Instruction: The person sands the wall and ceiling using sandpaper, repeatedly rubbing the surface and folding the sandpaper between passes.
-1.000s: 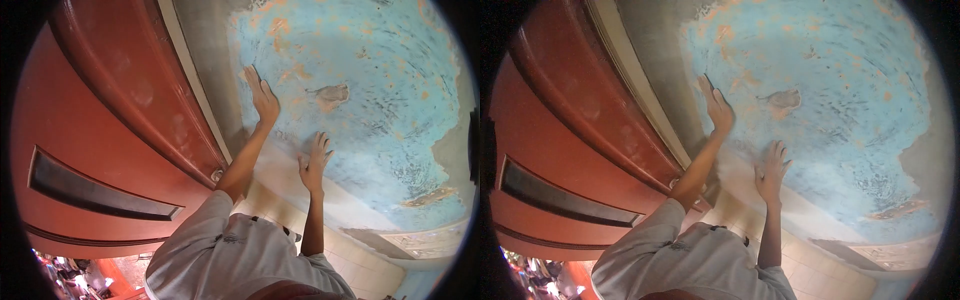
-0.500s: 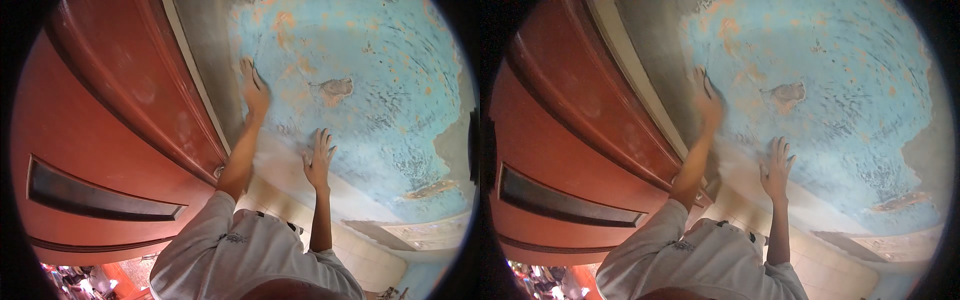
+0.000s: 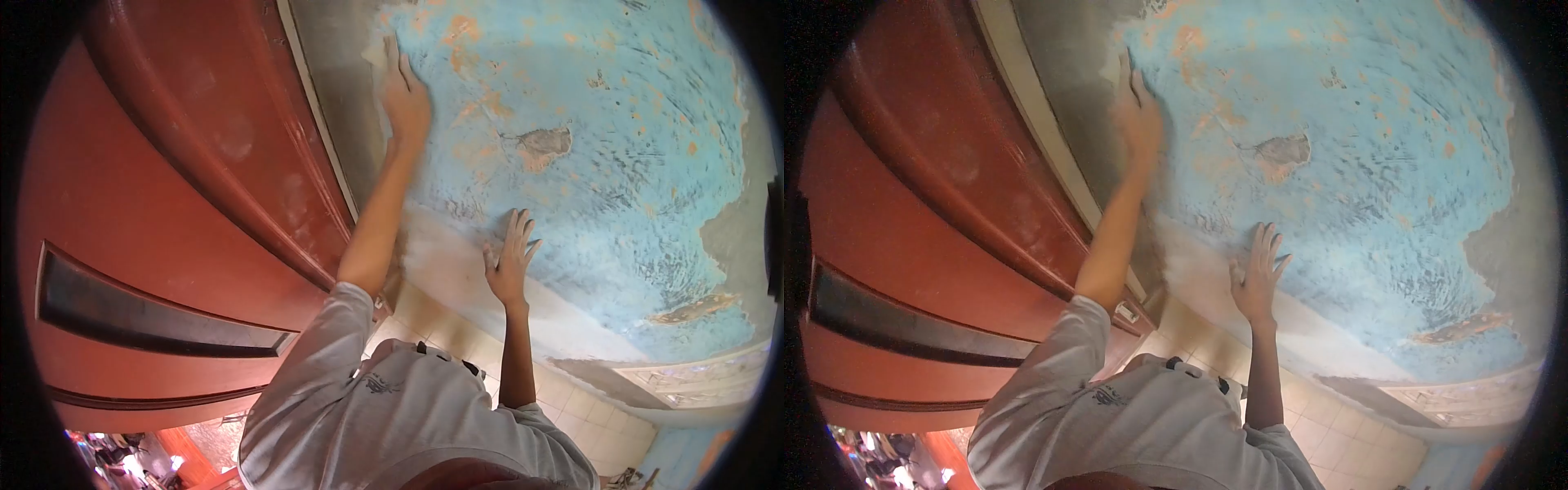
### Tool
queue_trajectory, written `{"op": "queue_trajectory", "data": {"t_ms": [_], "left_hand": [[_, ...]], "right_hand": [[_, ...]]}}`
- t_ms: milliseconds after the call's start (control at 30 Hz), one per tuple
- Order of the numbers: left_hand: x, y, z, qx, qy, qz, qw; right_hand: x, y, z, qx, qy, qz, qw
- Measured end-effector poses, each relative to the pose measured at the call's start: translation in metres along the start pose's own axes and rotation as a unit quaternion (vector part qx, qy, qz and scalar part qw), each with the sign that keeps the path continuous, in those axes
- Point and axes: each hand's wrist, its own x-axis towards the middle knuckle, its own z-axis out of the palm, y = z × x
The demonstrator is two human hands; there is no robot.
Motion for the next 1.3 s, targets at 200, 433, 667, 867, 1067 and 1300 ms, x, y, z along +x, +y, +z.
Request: {"op": "queue_trajectory", "data": {"t_ms": [200, 433, 667, 867, 1067, 1300], "left_hand": [[-0.080, -0.029, -0.009, 0.017, -0.094, -0.112, 0.989], [-0.212, -0.050, -0.077, -0.065, -0.242, -0.212, 0.945], [-0.284, -0.036, -0.148, -0.219, -0.486, -0.305, 0.789], [-0.344, -0.015, -0.170, -0.341, -0.367, -0.537, 0.679], [-0.369, 0.023, -0.172, -0.310, -0.455, -0.575, 0.606], [-0.420, 0.077, -0.152, -0.350, -0.482, -0.528, 0.606]], "right_hand": [[0.002, -0.010, 0.012, 0.021, 0.018, 0.003, 1.000], [-0.007, -0.021, 0.018, 0.118, 0.031, -0.037, 0.992], [-0.060, 0.010, 0.048, 0.405, -0.089, 0.096, 0.905], [-0.122, 0.039, 0.052, 0.471, -0.129, 0.220, 0.844], [-0.168, 0.043, 0.039, 0.586, -0.039, 0.355, 0.727], [-0.193, 0.084, -0.009, 0.621, -0.097, 0.342, 0.699]]}}
